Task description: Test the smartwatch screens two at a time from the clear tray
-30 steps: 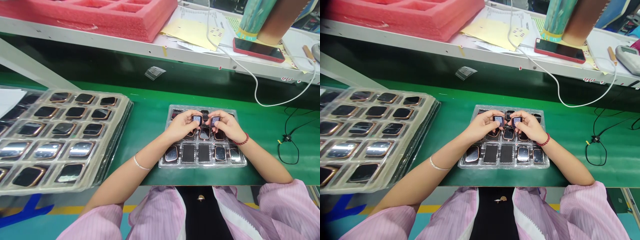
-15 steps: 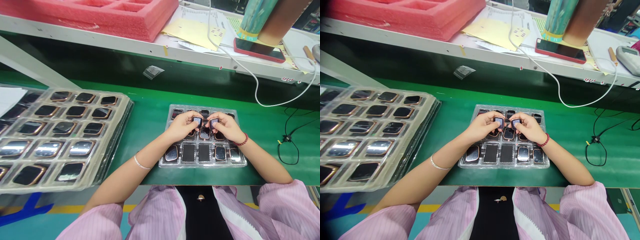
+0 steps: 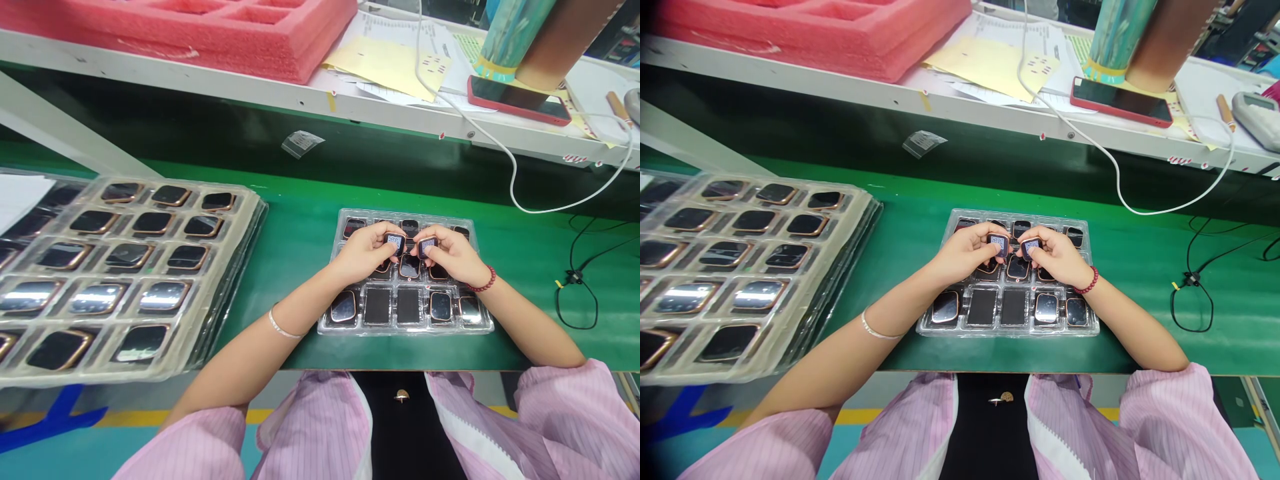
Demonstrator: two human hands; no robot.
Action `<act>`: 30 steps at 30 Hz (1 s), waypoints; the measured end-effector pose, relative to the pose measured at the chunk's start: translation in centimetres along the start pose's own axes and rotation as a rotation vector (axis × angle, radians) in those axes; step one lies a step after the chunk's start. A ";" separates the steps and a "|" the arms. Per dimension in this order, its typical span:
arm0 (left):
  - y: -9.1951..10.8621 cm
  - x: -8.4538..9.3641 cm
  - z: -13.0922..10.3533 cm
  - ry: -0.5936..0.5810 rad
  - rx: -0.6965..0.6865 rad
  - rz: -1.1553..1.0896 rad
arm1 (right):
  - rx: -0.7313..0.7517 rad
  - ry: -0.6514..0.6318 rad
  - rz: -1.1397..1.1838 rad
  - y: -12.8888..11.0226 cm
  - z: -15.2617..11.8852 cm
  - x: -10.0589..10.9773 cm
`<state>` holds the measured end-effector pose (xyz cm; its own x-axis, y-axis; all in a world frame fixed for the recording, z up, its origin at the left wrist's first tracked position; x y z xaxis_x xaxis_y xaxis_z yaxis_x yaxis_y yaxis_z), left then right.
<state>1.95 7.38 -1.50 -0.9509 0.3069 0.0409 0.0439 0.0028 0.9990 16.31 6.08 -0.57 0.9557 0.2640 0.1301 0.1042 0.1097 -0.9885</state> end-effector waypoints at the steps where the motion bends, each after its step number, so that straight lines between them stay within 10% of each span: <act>1: 0.0 0.0 0.0 0.000 -0.001 -0.001 | 0.002 0.001 0.000 0.0 0.0 0.0; 30: 0.2 0.2 0.1 0.030 -0.062 -0.037 | 0.024 -0.041 -0.011 -0.4 0.0 -0.1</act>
<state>1.79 7.52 -1.34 -0.9602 0.2793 0.0040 -0.0091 -0.0457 0.9989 16.17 6.02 -0.22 0.9424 0.3019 0.1441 0.1071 0.1359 -0.9849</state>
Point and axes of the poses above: each hand's wrist, its own z-axis towards the middle knuckle, its own x-axis out of the back of the hand, y = z × x, the point moved 9 cm from there along z, towards the middle knuckle, and after that the axes turned 9 degrees about y, right-handed, at the moved point
